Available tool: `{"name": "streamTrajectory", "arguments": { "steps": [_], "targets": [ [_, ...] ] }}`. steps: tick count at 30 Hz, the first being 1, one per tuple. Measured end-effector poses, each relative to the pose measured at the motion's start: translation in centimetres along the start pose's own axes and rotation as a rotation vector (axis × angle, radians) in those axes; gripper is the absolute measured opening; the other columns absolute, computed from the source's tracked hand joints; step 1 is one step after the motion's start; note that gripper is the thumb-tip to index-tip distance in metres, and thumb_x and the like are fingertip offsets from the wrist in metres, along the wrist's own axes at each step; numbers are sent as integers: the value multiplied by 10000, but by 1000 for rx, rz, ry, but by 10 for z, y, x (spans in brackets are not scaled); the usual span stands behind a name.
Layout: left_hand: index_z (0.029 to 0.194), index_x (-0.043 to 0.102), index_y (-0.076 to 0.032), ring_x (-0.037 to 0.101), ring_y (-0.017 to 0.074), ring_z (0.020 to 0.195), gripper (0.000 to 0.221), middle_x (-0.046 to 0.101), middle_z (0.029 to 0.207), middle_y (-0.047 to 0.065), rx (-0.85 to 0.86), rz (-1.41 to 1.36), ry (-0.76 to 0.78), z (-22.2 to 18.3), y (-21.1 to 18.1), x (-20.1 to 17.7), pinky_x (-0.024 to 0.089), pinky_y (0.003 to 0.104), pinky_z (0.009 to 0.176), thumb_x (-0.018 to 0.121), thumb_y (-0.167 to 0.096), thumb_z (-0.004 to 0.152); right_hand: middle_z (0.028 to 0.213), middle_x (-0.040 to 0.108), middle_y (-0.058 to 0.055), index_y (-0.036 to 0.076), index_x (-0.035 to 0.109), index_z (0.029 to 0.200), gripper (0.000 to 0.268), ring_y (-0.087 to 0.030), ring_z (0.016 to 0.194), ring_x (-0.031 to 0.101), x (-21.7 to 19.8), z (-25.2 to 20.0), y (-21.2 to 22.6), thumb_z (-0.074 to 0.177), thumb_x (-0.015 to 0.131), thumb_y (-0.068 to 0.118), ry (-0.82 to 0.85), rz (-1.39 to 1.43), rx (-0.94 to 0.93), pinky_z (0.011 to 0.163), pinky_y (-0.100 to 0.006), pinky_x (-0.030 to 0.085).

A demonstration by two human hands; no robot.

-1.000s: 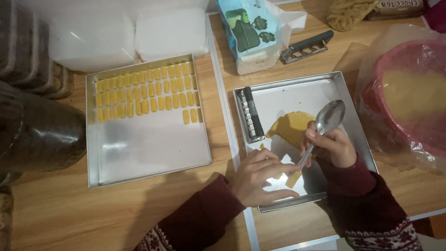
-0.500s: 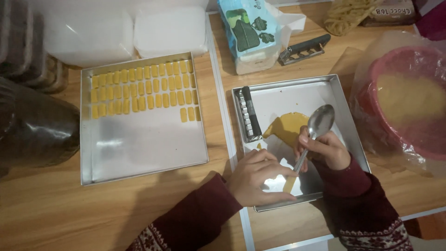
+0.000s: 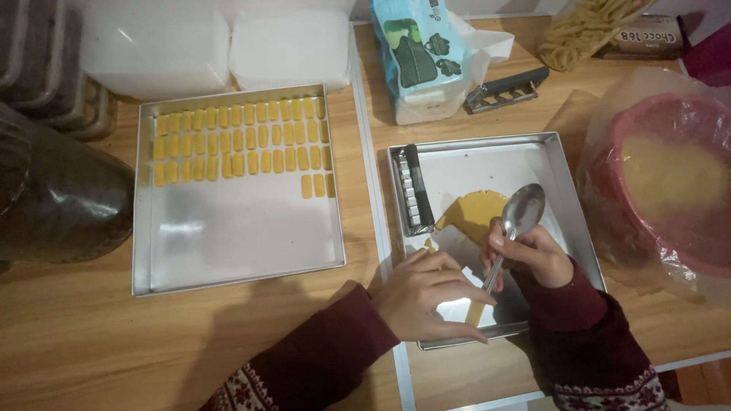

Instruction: Shaping small pieces of dough using a spoon and a metal mold and placing them in a tray

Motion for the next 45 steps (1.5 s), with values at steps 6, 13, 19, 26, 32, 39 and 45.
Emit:
{"name": "streamTrajectory", "arguments": {
  "steps": [6,13,19,26,32,39,45],
  "targets": [
    [1300,674,-244,573,157,832,549,589,831,-31,-60,-99,-73,-7,9,2,485,314,772,839,-478,832,727,636,-126,56,575,824,246,-221,589,632,-7,-4,0,1018,549,204,-23,76,-84,442,-290,549],
    [1234,718,-124,693,207,854,405,772,965,50,-241,-194,-295,-7,27,-5,574,332,784,813,-207,848,772,706,-283,-59,608,898,250,-346,666,787,-44,-3,-19,1039,531,133,-210,172,-334,557,-469,682],
    [1151,742,-76,701,191,734,358,757,878,70,-259,-110,-432,-4,26,-20,582,291,647,849,-94,810,882,737,-283,-78,621,973,181,-359,809,801,-34,-7,-13,1019,554,83,-222,114,-344,660,-492,697],
    [1105,758,-84,689,195,720,315,744,846,63,-218,-92,-462,0,22,-26,579,304,642,819,-15,804,918,748,-293,-69,657,1009,168,-372,815,812,-26,-3,-5,994,575,76,-138,67,-362,703,-506,687],
    [1062,768,-79,690,206,709,284,743,821,80,-206,-102,-467,-1,24,-23,581,314,630,836,-22,792,905,742,-307,-92,659,1005,152,-388,813,811,-18,-3,-4,967,581,34,-131,85,-368,692,-507,693],
    [1133,738,-73,667,205,699,346,732,818,108,-224,-81,-413,7,15,-32,565,320,593,840,-125,807,881,750,-301,-81,670,988,137,-388,800,812,-11,-2,0,956,585,20,-132,140,-350,681,-501,696],
    [1166,727,-81,664,210,729,298,717,817,77,-233,-79,-459,2,15,-28,567,328,602,756,-188,889,862,758,-269,-76,684,964,131,-367,809,810,1,-2,10,957,607,30,-137,86,-336,696,-489,695]
  ]
}}
Point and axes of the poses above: each hand's wrist, its own z-axis towards the middle knuckle, its own x-axis out of the palm, y = z × x, the point moved 6 cm from there along z, towards the middle knuckle
